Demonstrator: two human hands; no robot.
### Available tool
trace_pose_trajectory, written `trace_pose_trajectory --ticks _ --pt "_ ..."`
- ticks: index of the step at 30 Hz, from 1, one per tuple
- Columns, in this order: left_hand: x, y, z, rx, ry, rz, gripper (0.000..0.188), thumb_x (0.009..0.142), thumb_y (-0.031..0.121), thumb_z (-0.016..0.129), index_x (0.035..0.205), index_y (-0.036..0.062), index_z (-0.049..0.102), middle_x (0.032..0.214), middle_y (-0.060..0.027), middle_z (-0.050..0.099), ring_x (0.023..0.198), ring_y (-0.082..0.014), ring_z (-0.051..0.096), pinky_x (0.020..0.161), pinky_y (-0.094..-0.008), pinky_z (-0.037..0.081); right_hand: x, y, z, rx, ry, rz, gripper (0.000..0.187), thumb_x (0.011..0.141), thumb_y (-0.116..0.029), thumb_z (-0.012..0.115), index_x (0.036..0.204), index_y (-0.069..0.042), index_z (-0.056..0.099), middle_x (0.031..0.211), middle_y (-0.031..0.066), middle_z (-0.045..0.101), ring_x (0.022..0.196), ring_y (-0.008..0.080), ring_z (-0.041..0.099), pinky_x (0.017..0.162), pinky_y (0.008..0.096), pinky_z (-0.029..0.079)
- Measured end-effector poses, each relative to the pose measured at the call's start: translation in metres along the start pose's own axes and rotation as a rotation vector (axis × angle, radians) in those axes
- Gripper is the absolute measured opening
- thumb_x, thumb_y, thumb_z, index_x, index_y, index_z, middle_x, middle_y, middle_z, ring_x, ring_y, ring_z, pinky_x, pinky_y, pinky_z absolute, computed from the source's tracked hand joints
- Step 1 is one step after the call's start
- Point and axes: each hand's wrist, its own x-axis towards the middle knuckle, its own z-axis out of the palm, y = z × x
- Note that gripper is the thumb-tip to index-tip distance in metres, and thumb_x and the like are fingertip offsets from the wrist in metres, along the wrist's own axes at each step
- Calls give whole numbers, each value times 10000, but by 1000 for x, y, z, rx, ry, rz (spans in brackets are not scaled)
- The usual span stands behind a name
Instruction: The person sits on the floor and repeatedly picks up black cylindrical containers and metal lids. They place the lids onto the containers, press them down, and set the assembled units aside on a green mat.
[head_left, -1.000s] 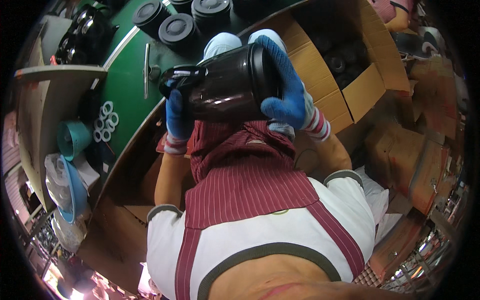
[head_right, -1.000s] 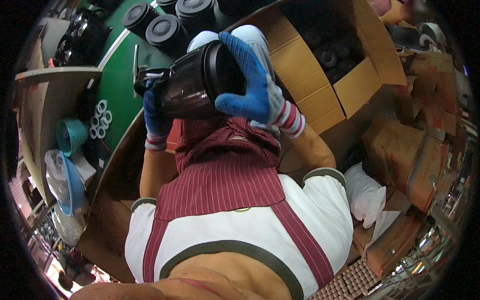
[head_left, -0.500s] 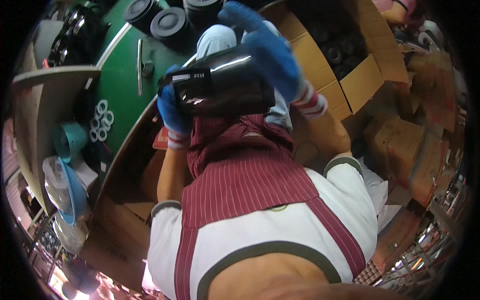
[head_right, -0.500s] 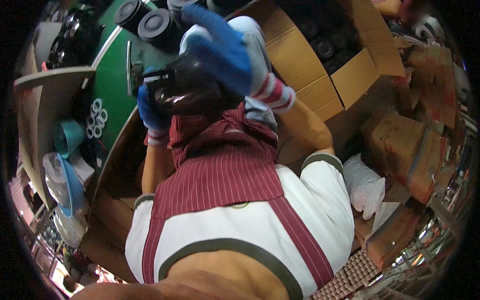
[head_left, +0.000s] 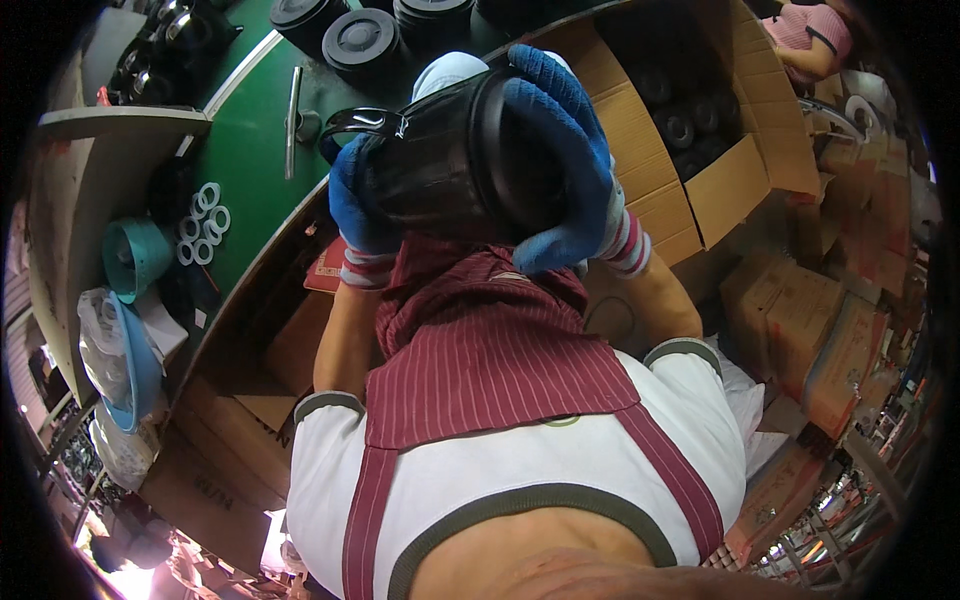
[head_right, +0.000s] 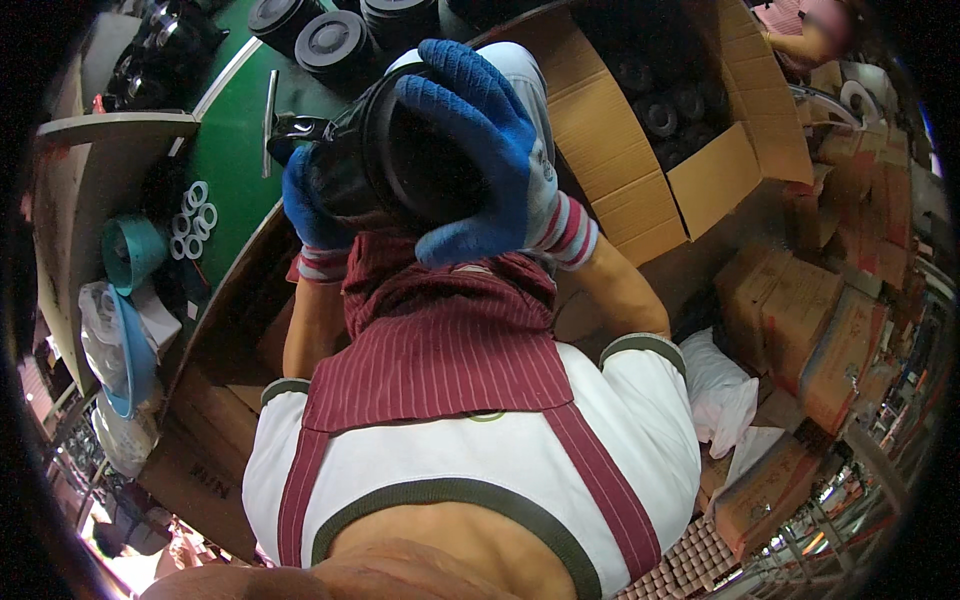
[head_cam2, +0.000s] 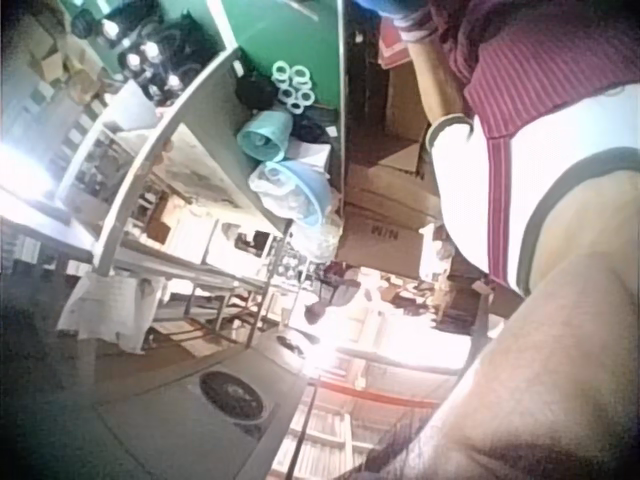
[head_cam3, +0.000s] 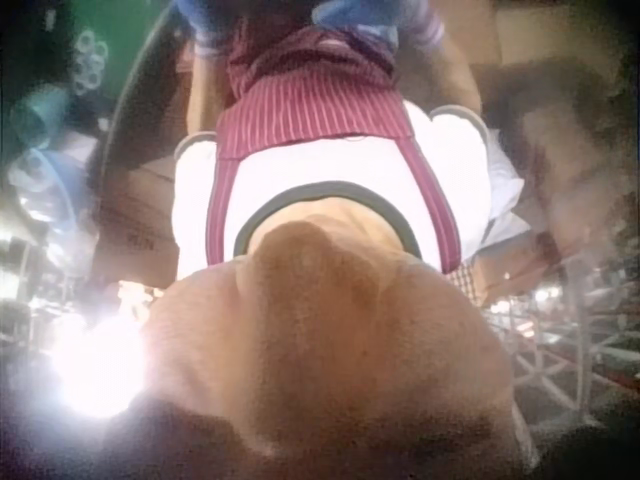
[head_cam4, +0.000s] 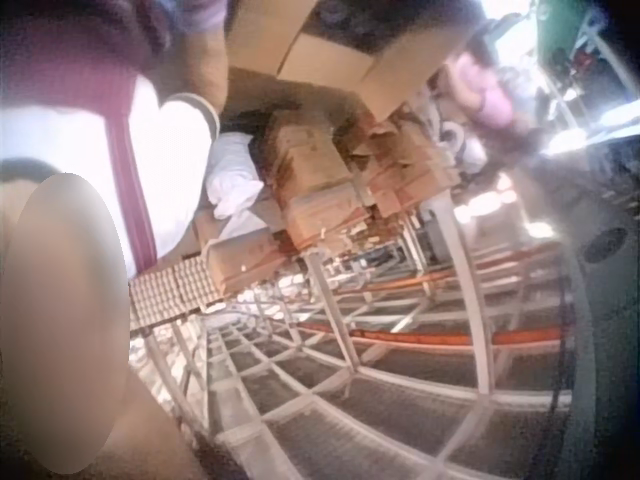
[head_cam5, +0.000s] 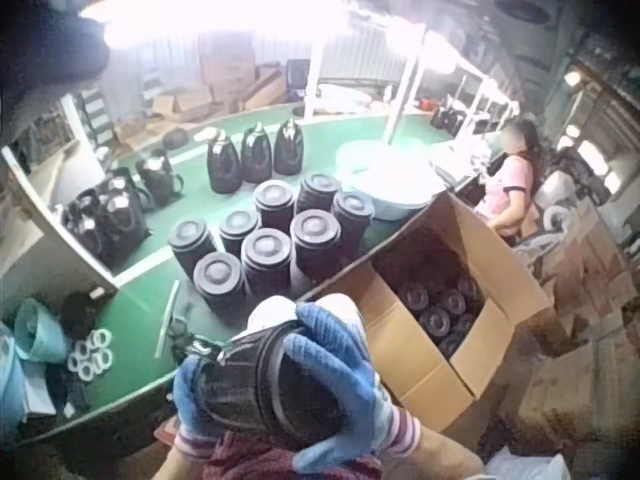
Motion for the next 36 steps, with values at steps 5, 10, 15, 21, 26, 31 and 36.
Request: trace_pose_trajectory --ticks 5,10,15,21,26,31,36 --pt "22 61 16 -288 152 -115 435 1123 259 332 1327 -44 568 1283 -168 651 1197 -277 624 1080 -410 465 0 20 6 148 215 -218 1093 782 -731 727 1551 -17 418 1607 241 370 1474 421 386 1213 517 291" --pt "23 108 6 -354 129 -102 458 1098 323 401 1322 -37 573 1257 -181 662 1128 -284 654 1004 -400 510 -12 -25 18 429 365 236 1057 838 -716 682 1569 -15 378 1613 221 370 1483 393 380 1224 484 291" --pt "34 119 -12 380 -19 473 433 1063 165 504 1456 -18 501 1418 -243 569 1249 -367 621 1032 -482 549 -40 -26 20 573 443 450 992 884 -665 661 1581 -31 351 1606 197 379 1471 366 393 1207 467 324" --pt "35 148 -4 344 -85 365 510 1008 127 609 1492 14 495 1453 -251 549 1300 -385 586 1086 -484 486 -70 -9 31 672 445 607 915 939 -603 636 1596 -50 317 1599 168 389 1457 334 408 1186 445 365" --pt "39 74 -18 245 20 182 296 1065 129 478 1264 -31 627 1208 -164 643 1092 -288 631 963 -377 506 -34 -8 38 703 337 470 902 958 -561 654 1609 -57 285 1605 151 383 1463 315 401 1180 440 382" --pt "0 31 -38 -919 89 -709 479 1078 311 429 1375 -37 570 1308 -152 673 1180 -262 638 1063 -402 479 -26 -7 63 443 32 406 1209 712 -628 853 1593 -13 298 1626 195 336 1506 374 334 1237 476 264" --pt "-17 30 -39 -982 274 -649 396 1047 217 452 1336 -4 608 1309 -143 672 1161 -258 662 1042 -421 523 12 21 98 498 -67 156 1107 729 -446 911 1574 -8 346 1634 198 327 1525 376 300 1245 476 241"
